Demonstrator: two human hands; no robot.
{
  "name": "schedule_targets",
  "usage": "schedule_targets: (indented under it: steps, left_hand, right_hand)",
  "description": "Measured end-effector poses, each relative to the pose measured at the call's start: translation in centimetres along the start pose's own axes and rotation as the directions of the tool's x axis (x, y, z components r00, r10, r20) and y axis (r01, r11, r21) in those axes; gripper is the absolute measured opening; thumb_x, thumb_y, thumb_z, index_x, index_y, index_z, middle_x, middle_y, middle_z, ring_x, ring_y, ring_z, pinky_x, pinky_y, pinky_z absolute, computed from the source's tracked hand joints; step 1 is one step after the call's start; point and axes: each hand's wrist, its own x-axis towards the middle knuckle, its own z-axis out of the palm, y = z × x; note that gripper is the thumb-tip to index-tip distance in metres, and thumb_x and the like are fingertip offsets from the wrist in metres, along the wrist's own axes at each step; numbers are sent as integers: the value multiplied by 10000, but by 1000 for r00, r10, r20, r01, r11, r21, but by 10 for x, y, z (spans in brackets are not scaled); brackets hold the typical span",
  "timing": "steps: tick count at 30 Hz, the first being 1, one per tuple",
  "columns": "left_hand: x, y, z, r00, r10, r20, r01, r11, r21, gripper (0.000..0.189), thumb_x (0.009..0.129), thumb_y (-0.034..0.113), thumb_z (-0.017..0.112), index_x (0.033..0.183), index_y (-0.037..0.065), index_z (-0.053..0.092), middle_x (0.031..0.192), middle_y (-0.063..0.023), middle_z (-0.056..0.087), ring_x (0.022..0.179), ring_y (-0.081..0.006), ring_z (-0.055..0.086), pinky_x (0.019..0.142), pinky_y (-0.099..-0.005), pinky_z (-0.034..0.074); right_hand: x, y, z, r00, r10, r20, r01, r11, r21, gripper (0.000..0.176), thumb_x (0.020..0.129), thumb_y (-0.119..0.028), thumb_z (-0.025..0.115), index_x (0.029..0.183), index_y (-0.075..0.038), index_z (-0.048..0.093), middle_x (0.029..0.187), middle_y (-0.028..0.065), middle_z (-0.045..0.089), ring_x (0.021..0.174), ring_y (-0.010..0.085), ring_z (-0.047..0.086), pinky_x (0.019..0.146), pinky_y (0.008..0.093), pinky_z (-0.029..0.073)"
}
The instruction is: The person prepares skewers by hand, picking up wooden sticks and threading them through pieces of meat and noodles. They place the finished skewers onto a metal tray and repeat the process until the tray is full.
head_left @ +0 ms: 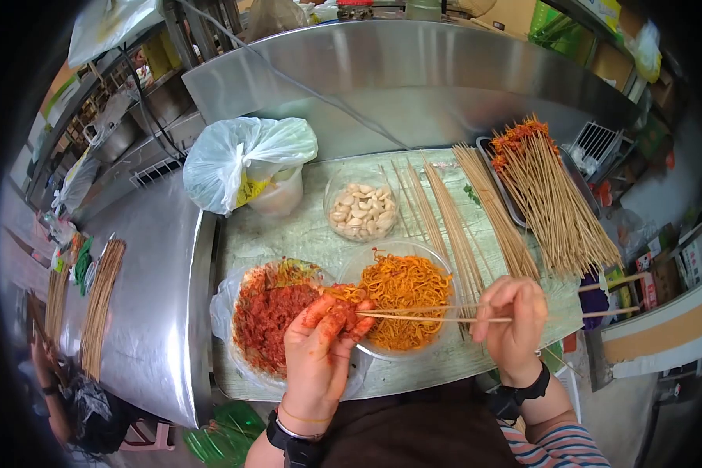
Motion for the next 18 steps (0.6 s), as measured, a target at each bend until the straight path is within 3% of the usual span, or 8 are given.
schedule_targets:
  steps: [7, 9, 13, 15, 16, 18]
  left_hand:
    - [1, 4, 5, 1000, -26, 6, 26, 999, 36, 194, 890, 33, 523, 1068, -29, 569, 1062, -161, 608, 954, -259, 624, 791, -353, 551]
    - [2, 5, 7, 999, -32, -12, 32, 999, 36, 190, 888, 27, 523, 1061, -34, 571, 1055, -164, 610, 945, -258, 628, 781, -345, 555]
    - [4, 6, 11, 999, -11, -35, 12, 999, 46, 210, 879, -27, 526, 1083, -70, 552, 1047, -164, 607, 934, -296, 635, 773, -331, 564]
    - [4, 7, 11, 999, -14, -48, 18, 996, 86, 216, 881, -28, 526, 1091, -70, 552, 1060, -165, 605, 934, -292, 636, 770, -322, 562]
    - [4, 6, 10, 999, 28, -42, -22, 989, 143, 225, 882, -30, 524, 1103, -70, 549, 1071, -164, 603, 938, -286, 635, 766, -313, 560]
    - [4, 4, 10, 997, 68, -34, -60, 978, 198, 235, 884, -32, 521, 1115, -69, 546, 1081, -163, 601, 942, -281, 635, 762, -303, 557]
  right_hand:
    - [-2, 28, -8, 943, 296, -152, -242, 923, 299, 307, 995, -286, 339, 873, -52, 494, 713, 106, 562, 507, 152, 514, 483, 252, 440]
    - [-5, 36, -11, 864, 484, -138, -374, 801, 468, 301, 994, -292, 346, 878, -63, 502, 719, 93, 563, 532, 144, 512, 498, 255, 440]
    - [-11, 35, -3, 887, 428, -175, -325, 846, 423, 309, 995, -290, 343, 880, -54, 505, 727, 96, 561, 534, 140, 516, 499, 257, 444]
    - [-12, 27, 2, 942, 264, -209, -213, 948, 238, 322, 996, -294, 340, 878, -44, 504, 737, 96, 558, 544, 143, 531, 493, 253, 445]
    - [-12, 22, 3, 941, 264, -210, -213, 948, 237, 322, 996, -294, 340, 878, -44, 504, 737, 96, 558, 544, 143, 531, 493, 253, 445]
    - [-12, 12, 5, 995, 27, -98, -25, 999, 26, 325, 998, -276, 326, 869, -33, 499, 730, 100, 555, 544, 150, 541, 488, 264, 456]
